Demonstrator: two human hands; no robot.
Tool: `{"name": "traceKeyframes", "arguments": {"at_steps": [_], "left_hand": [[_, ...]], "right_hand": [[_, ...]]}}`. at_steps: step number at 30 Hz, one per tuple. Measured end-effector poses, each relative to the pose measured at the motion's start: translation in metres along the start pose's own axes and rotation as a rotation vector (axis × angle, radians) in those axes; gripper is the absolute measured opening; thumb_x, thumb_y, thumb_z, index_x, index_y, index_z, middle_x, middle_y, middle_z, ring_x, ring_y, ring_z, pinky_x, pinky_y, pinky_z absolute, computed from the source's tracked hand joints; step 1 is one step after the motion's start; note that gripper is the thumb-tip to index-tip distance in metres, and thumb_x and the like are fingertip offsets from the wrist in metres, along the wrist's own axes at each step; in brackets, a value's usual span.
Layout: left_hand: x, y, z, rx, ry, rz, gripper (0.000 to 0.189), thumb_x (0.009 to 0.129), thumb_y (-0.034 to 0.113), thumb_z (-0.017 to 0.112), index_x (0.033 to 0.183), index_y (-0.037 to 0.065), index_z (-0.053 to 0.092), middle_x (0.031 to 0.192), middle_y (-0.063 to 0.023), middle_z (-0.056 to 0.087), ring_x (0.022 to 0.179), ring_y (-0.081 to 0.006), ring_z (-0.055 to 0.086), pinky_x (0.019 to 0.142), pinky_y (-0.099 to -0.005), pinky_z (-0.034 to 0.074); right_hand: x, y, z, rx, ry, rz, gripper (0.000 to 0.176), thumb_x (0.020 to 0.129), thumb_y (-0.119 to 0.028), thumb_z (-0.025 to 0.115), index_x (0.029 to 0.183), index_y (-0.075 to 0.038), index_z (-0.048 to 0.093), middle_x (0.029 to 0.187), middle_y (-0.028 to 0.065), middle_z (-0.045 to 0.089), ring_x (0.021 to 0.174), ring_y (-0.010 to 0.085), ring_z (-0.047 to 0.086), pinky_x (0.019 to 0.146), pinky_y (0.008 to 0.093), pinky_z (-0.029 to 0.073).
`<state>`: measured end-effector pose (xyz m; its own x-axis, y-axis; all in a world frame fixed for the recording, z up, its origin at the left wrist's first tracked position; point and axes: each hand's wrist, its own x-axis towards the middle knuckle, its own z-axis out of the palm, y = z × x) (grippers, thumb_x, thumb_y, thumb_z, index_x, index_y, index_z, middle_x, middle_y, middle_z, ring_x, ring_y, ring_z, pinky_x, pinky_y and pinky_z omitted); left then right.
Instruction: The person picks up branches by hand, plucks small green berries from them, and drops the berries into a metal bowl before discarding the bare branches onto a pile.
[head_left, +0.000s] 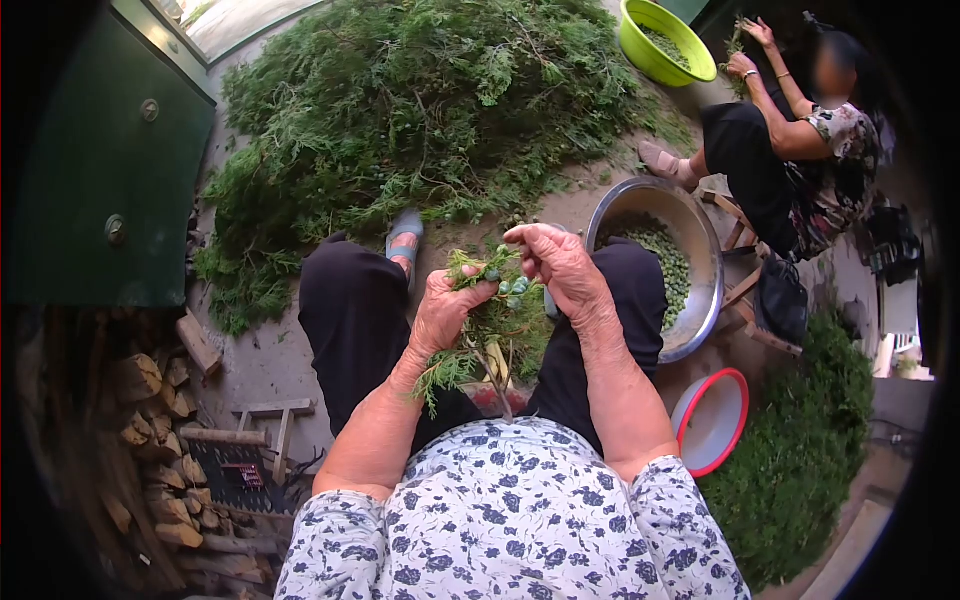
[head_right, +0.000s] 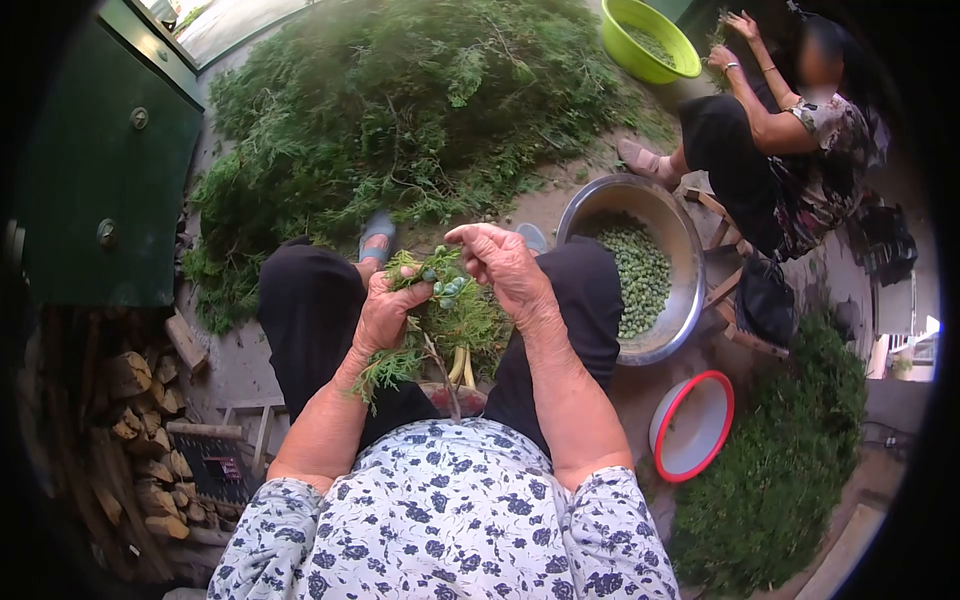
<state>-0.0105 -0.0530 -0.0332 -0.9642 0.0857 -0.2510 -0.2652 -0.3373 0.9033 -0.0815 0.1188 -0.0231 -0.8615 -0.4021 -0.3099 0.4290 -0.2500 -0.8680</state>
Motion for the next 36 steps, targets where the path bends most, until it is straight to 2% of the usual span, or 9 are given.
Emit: {"name": "traceKeyframes", "arguments": {"at_steps": [7,10,12,14,15,19,21,24,36], "left_hand": [[-0.002,0.009,0.001,0.07,-0.046,-0.087,0.013,0.078,0.004,0.062,0.091,0.0,0.064,0.084,-0.0031,0.063,0.08,-0.0129,0.058,0.072,-0.0248,0.046],[-0.005,0.012,0.002,0.497,-0.075,0.116,0.017,0.077,0.007,0.062,0.093,0.001,0.066,0.09,-0.0055,0.064,0.09,-0.0185,0.057,0.078,-0.0286,0.044],[-0.001,0.001,-0.004,0.901,-0.064,0.595,0.016,0.079,0.007,0.059,0.092,0.001,0.066,0.085,-0.0101,0.065,0.072,-0.0213,0.061,0.068,-0.0288,0.047],[0.004,-0.018,-0.017,1.028,-0.038,0.69,0.015,0.079,0.008,0.058,0.09,0.002,0.066,0.086,-0.0109,0.064,0.073,-0.0231,0.061,0.069,-0.0297,0.047],[0.005,-0.019,-0.019,1.155,-0.012,0.788,0.014,0.079,0.009,0.057,0.089,0.003,0.066,0.087,-0.0118,0.064,0.074,-0.025,0.06,0.07,-0.0307,0.046],[0.004,-0.009,-0.013,1.163,0.082,0.736,0.013,0.08,0.009,0.055,0.086,0.003,0.065,0.084,-0.0108,0.064,0.074,-0.0228,0.059,0.07,-0.0296,0.045],[0.001,0.003,-0.004,0.659,0.063,0.27,0.013,0.078,0.009,0.056,0.083,0.001,0.064,0.074,-0.0077,0.063,0.066,-0.0162,0.057,0.064,-0.0281,0.043],[0.006,-0.003,0.0,0.243,0.142,-0.042,0.013,0.077,0.01,0.056,0.08,-0.001,0.063,0.064,-0.0031,0.059,0.059,-0.0081,0.05,0.057,-0.0263,0.041],[0.002,0.011,0.01,0.482,0.142,0.036,0.015,0.079,0.013,0.058,0.079,-0.001,0.062,0.055,-0.0014,0.053,0.052,-0.007,0.045,0.05,-0.0271,0.039]], "right_hand": [[-0.003,-0.004,0.0,-0.266,-0.127,0.034,0.025,0.086,-0.028,0.062,0.09,-0.004,0.067,0.068,-0.0049,0.048,0.058,0.0031,0.042,0.051,0.0175,0.032],[-0.003,0.004,0.004,-0.323,-0.022,-0.098,0.019,0.083,-0.02,0.065,0.088,-0.002,0.067,0.07,-0.0041,0.052,0.06,0.0039,0.044,0.054,0.0189,0.034],[-0.001,0.012,0.009,-0.348,0.07,-0.2,0.015,0.081,-0.015,0.066,0.087,-0.002,0.067,0.071,-0.0045,0.054,0.06,0.0036,0.042,0.054,0.0191,0.033],[0.0,0.019,0.014,-0.57,0.305,-0.48,0.012,0.08,-0.011,0.067,0.087,-0.001,0.066,0.071,-0.0038,0.054,0.061,0.0028,0.044,0.054,0.0191,0.035],[0.003,0.018,0.01,-0.386,0.391,-0.352,0.01,0.078,-0.008,0.067,0.082,0.001,0.065,0.079,0.0009,0.059,0.073,0.0091,0.052,0.066,0.0225,0.041],[0.003,0.001,0.0,0.091,0.234,-0.115,0.01,0.081,-0.009,0.065,0.086,-0.001,0.062,0.074,0.0005,0.057,0.061,0.0052,0.049,0.054,0.0186,0.039],[0.0,-0.005,0.008,0.229,0.098,-0.015,0.011,0.082,-0.01,0.065,0.088,-0.003,0.06,0.068,-0.0021,0.053,0.053,0.003,0.044,0.046,0.0167,0.034],[-0.005,-0.005,0.009,-0.001,0.048,0.102,0.011,0.081,-0.012,0.066,0.086,-0.003,0.061,0.065,-0.0046,0.051,0.048,0.0019,0.04,0.042,0.0164,0.031],[0.001,0.0,0.009,-0.494,-0.088,0.016,0.018,0.076,-0.014,0.069,0.086,0.0,0.064,0.07,-0.0018,0.058,0.062,0.0042,0.049,0.056,0.0203,0.039]]}}
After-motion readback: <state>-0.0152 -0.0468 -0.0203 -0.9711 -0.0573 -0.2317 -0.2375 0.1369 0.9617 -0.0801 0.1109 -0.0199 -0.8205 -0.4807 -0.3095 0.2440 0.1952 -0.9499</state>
